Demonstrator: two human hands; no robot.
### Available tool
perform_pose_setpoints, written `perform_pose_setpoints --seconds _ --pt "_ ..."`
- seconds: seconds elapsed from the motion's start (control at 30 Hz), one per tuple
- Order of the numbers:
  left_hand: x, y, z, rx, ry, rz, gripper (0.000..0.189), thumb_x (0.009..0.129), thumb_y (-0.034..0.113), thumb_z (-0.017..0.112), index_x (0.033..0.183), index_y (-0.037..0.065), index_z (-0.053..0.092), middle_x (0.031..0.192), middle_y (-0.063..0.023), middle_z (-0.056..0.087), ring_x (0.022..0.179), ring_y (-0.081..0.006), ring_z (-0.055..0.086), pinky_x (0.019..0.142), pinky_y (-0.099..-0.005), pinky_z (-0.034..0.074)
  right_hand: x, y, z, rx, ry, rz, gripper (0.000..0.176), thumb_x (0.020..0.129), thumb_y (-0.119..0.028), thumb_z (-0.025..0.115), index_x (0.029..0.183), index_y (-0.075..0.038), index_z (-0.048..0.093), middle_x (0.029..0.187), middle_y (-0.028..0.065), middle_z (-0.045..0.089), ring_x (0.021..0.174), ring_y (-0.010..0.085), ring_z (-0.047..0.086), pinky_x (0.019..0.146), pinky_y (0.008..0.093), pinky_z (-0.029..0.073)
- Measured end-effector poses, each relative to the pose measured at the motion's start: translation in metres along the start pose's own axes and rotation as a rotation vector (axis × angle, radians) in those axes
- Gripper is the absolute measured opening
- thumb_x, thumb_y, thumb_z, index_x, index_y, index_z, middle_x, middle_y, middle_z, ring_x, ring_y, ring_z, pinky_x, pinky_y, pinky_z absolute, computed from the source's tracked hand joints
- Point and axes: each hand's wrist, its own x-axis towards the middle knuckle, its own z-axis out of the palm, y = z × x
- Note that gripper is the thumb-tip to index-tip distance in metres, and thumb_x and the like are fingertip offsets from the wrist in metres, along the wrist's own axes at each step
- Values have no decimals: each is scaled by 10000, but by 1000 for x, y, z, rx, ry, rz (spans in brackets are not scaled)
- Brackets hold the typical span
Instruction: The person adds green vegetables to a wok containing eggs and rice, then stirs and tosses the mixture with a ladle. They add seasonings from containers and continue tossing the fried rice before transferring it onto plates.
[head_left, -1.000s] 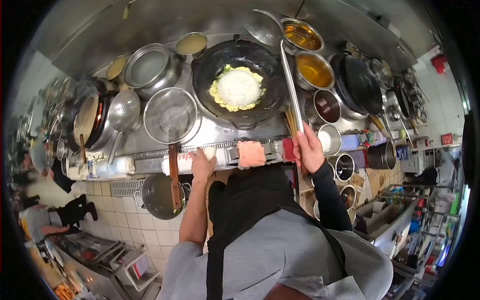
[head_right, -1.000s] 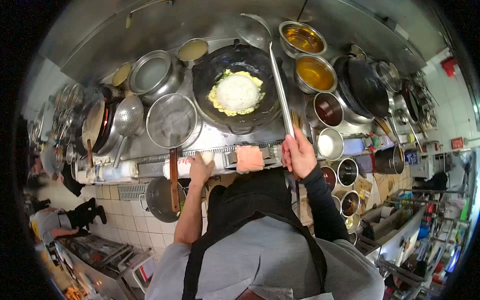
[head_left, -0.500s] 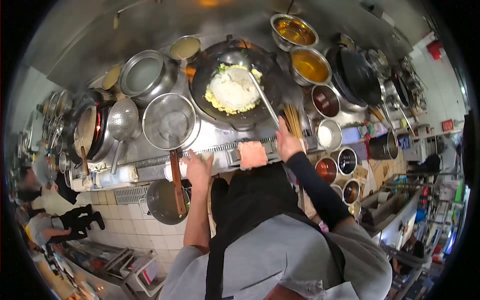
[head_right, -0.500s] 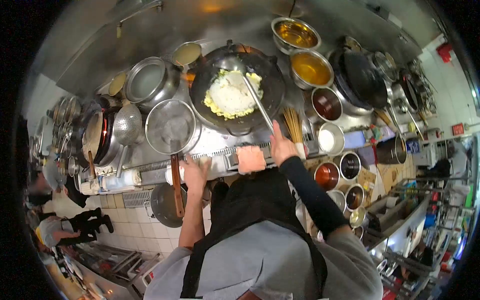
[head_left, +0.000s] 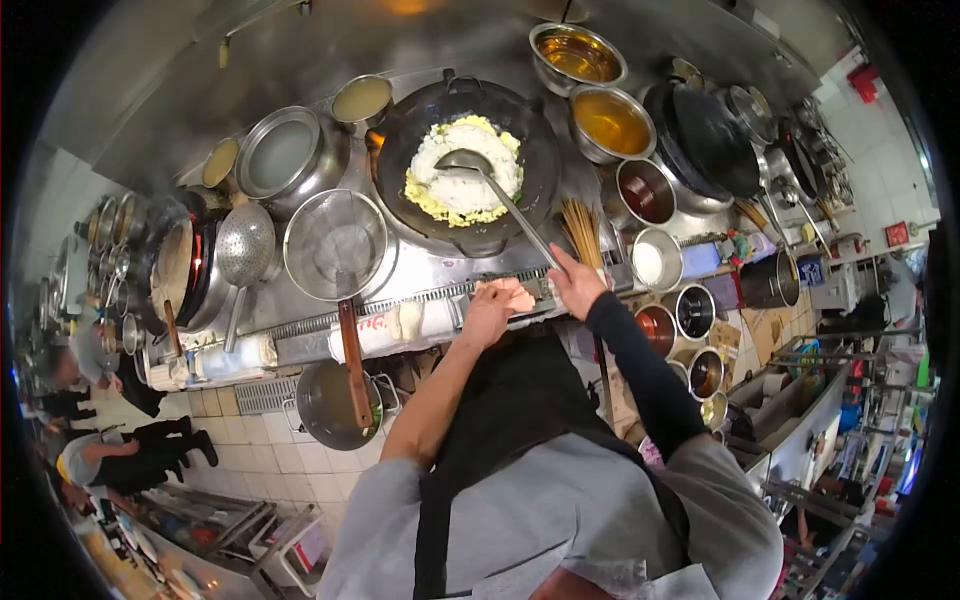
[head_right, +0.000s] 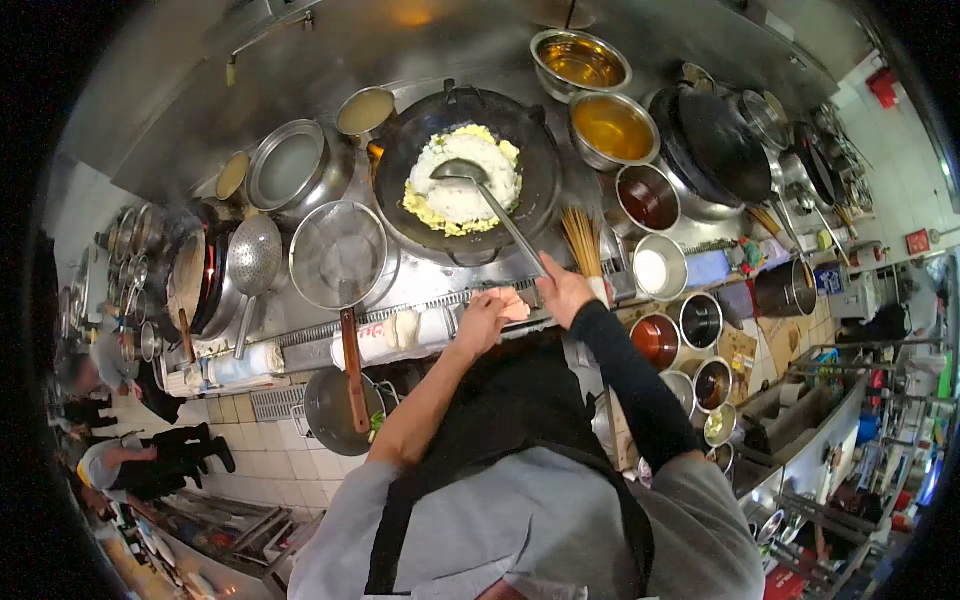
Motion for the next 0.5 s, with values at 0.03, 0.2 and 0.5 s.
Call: perform_pose_setpoints --seconds 0.03,0.2,0.5 --pt "1 5 -9 -147 -7 -86 227 917 124 720 1119 31 677 1157 -188 673 1089 -388 654 996 -481 527 -7 -9 -2 -5 72 -44 571 1067 -189 590 1600 -64 429 1031 327 701 966 511 683 854 486 532" --pt "-21 -12 -16 -1227 -22 -636 213 981 113 675 1169 24 626 1062 -138 717 953 -261 713 834 -382 593 -14 10 10 -121 44 -2 573 1056 -184 561 1597 -68 414 858 303 699 796 523 671 736 574 523" --pt "-74 34 -91 -1731 290 -819 486 1015 81 632 1472 -17 502 1332 -164 680 1176 -301 709 1033 -460 582 -45 80 121 -132 -931 -36 405 978 -279 653 1291 -24 670 1317 239 664 1130 392 671 955 447 517"
